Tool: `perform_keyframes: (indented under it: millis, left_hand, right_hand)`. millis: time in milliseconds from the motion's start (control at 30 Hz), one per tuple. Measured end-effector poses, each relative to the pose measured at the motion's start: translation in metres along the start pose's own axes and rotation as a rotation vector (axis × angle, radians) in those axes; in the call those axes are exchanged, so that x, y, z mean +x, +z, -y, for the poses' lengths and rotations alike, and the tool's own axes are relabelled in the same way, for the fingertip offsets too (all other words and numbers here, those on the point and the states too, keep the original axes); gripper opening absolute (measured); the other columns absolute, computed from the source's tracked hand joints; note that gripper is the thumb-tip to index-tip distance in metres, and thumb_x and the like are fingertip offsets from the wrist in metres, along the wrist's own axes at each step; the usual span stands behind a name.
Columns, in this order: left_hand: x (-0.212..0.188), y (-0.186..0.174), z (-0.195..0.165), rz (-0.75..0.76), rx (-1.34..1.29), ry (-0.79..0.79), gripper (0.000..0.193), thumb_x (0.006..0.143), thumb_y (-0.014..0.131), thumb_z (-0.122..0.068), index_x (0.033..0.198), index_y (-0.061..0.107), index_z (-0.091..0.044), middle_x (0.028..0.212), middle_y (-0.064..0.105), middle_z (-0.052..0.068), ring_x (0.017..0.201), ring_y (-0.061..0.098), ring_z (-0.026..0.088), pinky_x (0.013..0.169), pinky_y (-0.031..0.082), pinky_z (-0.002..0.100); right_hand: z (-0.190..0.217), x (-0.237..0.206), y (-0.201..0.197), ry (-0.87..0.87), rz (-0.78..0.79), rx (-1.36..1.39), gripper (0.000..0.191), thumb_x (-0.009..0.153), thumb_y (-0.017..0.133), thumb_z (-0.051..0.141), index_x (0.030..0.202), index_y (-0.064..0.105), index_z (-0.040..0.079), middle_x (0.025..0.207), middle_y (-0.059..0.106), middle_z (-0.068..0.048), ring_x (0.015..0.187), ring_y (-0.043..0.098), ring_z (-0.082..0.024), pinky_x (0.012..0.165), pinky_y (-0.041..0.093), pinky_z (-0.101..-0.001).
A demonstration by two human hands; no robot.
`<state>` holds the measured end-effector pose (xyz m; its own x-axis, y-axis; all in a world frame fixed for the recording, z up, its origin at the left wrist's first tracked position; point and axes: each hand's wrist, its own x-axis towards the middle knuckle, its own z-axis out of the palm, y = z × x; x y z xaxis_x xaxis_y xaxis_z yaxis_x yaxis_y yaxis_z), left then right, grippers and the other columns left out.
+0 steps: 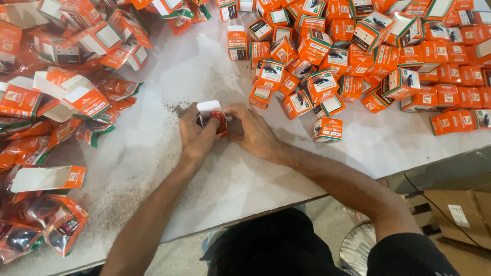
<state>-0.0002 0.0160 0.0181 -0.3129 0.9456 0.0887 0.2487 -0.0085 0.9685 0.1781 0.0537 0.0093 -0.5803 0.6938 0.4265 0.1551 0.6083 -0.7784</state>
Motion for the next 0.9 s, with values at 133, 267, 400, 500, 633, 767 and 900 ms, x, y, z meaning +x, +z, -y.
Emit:
perform_keyframes:
  millis: [133, 267, 400, 500, 633, 767, 900]
  left_hand:
    - [0.001, -0.002, 0.001, 0.065, -0.118, 0.047, 0.010, 0.095, 0.062, -0.006, 0.102, 0.063, 0.002, 0.084, 0.066, 0.004, 0.074, 0.060, 0.008, 0.061, 0.053, 0.026]
    - [0.002, -0.028, 0.004, 0.299, -0.339, -0.022, 0.031, 0.085, 0.057, -0.004, 0.115, 0.065, -0.001, 0.091, 0.069, 0.002, 0.078, 0.063, 0.008, 0.067, 0.056, 0.024]
    - [0.011, -0.040, 0.008, 0.325, -0.450, -0.266, 0.019, 0.094, 0.060, -0.005, 0.109, 0.069, 0.003, 0.085, 0.067, 0.009, 0.069, 0.059, 0.014, 0.060, 0.053, 0.032]
    - [0.015, -0.028, 0.009, 0.290, -0.267, -0.179, 0.011, 0.096, 0.066, -0.001, 0.105, 0.069, 0.005, 0.091, 0.069, 0.012, 0.079, 0.063, 0.017, 0.068, 0.055, 0.036]
    - [0.002, -0.018, 0.004, 0.151, 0.061, 0.556, 0.020, 0.092, 0.060, 0.008, 0.111, 0.065, 0.005, 0.117, 0.071, 0.016, 0.107, 0.070, 0.027, 0.095, 0.060, 0.038]
    - [-0.008, -0.034, -0.004, 0.313, 0.217, 0.645, 0.032, 0.087, 0.065, 0.004, 0.119, 0.066, 0.003, 0.130, 0.069, 0.019, 0.123, 0.068, 0.034, 0.104, 0.055, 0.041]
    - [-0.009, -0.041, -0.005, 0.325, 0.325, 0.792, 0.035, 0.085, 0.077, -0.004, 0.117, 0.064, 0.004, 0.133, 0.065, 0.024, 0.130, 0.061, 0.042, 0.111, 0.049, 0.048]
  right_hand:
    - [0.007, 0.000, -0.002, -0.110, 0.029, -0.170, 0.065, 0.079, 0.077, -0.002, 0.139, 0.054, 0.008, 0.130, 0.066, -0.013, 0.117, 0.063, -0.036, 0.098, 0.053, -0.0448]
    - [0.009, 0.001, -0.003, -0.199, 0.033, -0.285, 0.061, 0.079, 0.080, 0.004, 0.135, 0.056, 0.007, 0.130, 0.065, -0.015, 0.114, 0.062, -0.036, 0.096, 0.052, -0.0469]
    - [0.007, 0.001, -0.004, -0.268, 0.035, -0.345, 0.056, 0.083, 0.081, 0.007, 0.133, 0.057, 0.005, 0.127, 0.065, -0.016, 0.114, 0.062, -0.038, 0.094, 0.053, -0.0470]
    - [0.006, 0.000, -0.005, -0.253, 0.040, -0.326, 0.052, 0.080, 0.082, 0.009, 0.128, 0.060, 0.008, 0.123, 0.067, -0.014, 0.108, 0.065, -0.036, 0.090, 0.054, -0.0459]
    - [0.003, -0.002, -0.001, -0.031, 0.049, -0.248, 0.050, 0.084, 0.086, 0.016, 0.127, 0.062, 0.009, 0.108, 0.070, -0.011, 0.102, 0.068, -0.035, 0.086, 0.055, -0.0457]
    - [-0.002, -0.003, 0.000, 0.044, 0.016, -0.202, 0.054, 0.083, 0.086, 0.016, 0.123, 0.051, 0.007, 0.112, 0.068, -0.017, 0.107, 0.066, -0.041, 0.086, 0.054, -0.0486]
    - [-0.005, -0.003, 0.001, 0.064, 0.029, -0.147, 0.058, 0.082, 0.081, 0.011, 0.125, 0.042, 0.006, 0.116, 0.067, -0.017, 0.111, 0.066, -0.042, 0.087, 0.054, -0.0492]
